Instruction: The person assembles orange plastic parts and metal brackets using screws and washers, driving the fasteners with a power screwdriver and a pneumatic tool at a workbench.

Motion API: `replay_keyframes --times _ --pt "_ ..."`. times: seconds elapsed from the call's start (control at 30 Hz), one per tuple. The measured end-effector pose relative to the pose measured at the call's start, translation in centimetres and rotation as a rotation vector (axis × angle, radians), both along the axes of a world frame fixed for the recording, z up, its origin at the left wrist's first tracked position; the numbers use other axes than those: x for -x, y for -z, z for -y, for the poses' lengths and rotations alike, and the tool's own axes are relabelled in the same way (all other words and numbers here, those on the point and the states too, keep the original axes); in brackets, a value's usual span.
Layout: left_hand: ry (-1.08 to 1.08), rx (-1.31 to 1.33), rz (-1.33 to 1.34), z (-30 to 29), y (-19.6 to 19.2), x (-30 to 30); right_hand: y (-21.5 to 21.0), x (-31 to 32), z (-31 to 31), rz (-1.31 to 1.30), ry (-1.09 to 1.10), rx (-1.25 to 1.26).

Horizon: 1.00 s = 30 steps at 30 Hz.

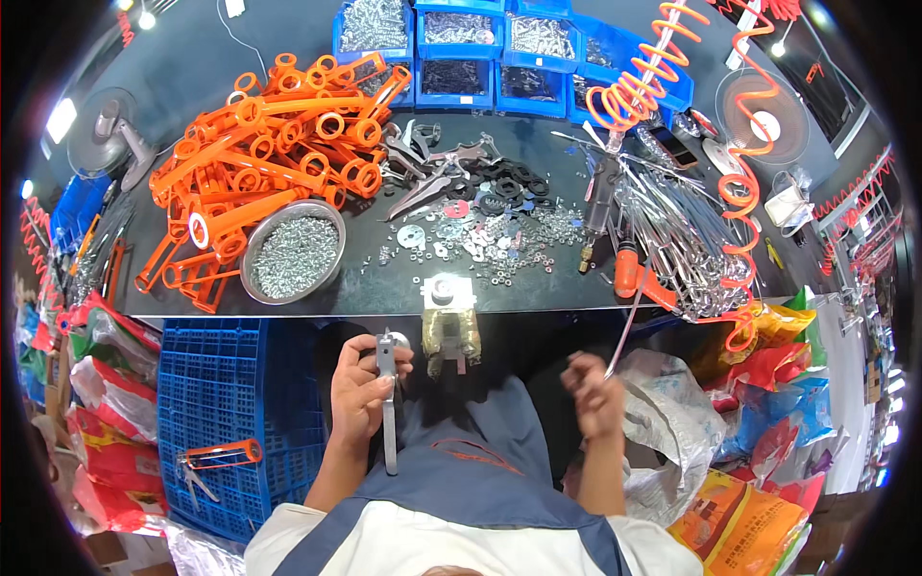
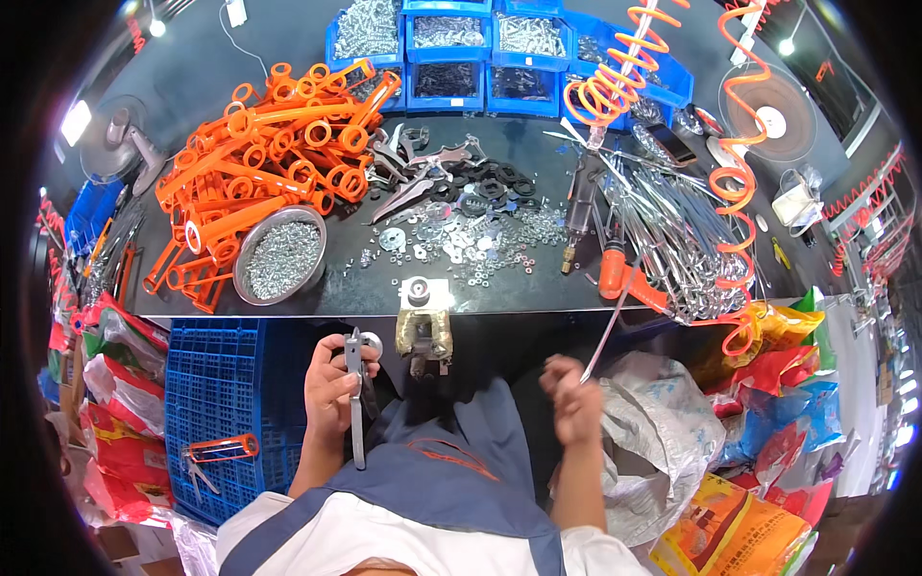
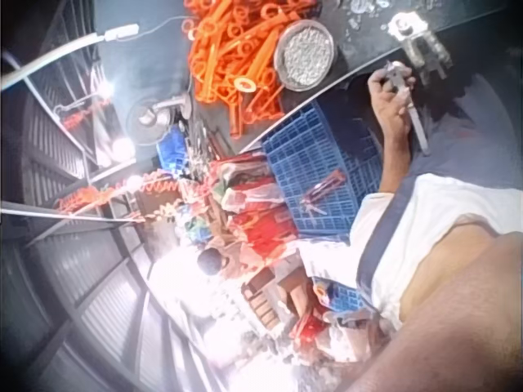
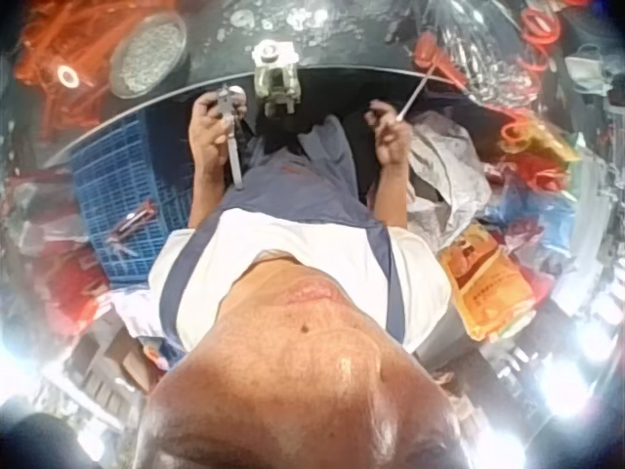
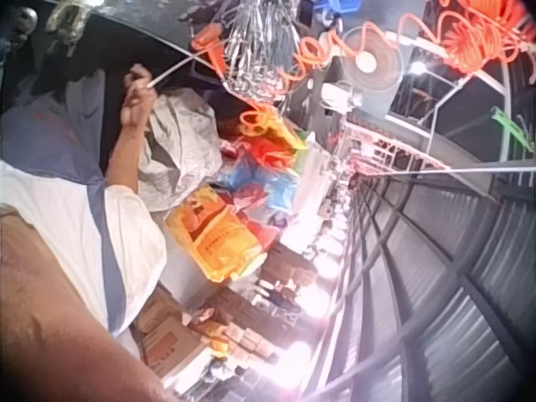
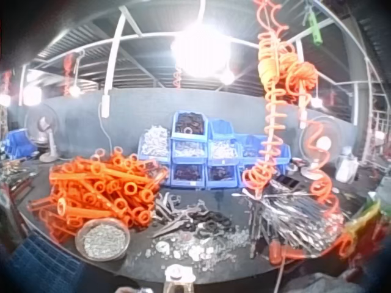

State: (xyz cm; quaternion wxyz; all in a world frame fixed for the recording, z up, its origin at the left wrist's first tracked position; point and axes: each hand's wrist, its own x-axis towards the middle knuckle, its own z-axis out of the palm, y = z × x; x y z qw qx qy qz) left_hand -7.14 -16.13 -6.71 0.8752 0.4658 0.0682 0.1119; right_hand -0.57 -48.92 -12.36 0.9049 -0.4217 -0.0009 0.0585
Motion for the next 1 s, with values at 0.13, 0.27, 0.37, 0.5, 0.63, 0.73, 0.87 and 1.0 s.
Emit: replay_keyframes --times 0.13,0.27,0.37,0.5,0.63,0.73,0.87,1.0 --pt "0.199 0.018 0.079 0.6 -0.3 -1.0 0.3 0.1 -2.3 -0.122 -0.180 0.022" --pt "0.143 -0.052 0.123 1.6 -1.5 -1.7 0.8 -4.5 -1.5 -0.278 0.213 -0.224" --pt "0.041 -0.092 0.162 0.4 -1.7 -2.0 -5.7 -1.8 -6.3 -0.140 0.012 0.207" --pt "-0.087 -0.174 0.116 -1.7 -1.3 -0.7 -8.5 2.6 -9.2 0.388 -0.282 0.845" --pt "-0.180 -0.223 0.114 -2.8 -1.4 0.4 -10.1 2.4 -9.7 0.781 -0.403 1.044" --pt "-0.136 -0.293 0.081 -3.2 -1.4 0.8 -11.0 2.0 -10.2 0.933 -0.472 1.238" --pt "-0.196 -0.358 0.055 -3.3 -0.6 0.7 -12.2 1.8 -10.2 1.017 -0.453 1.341" --pt "-0.407 -1.327 0.209 -3.5 -1.2 0.8 -11.4 2.0 -9.4 1.318 -0.327 1.636"
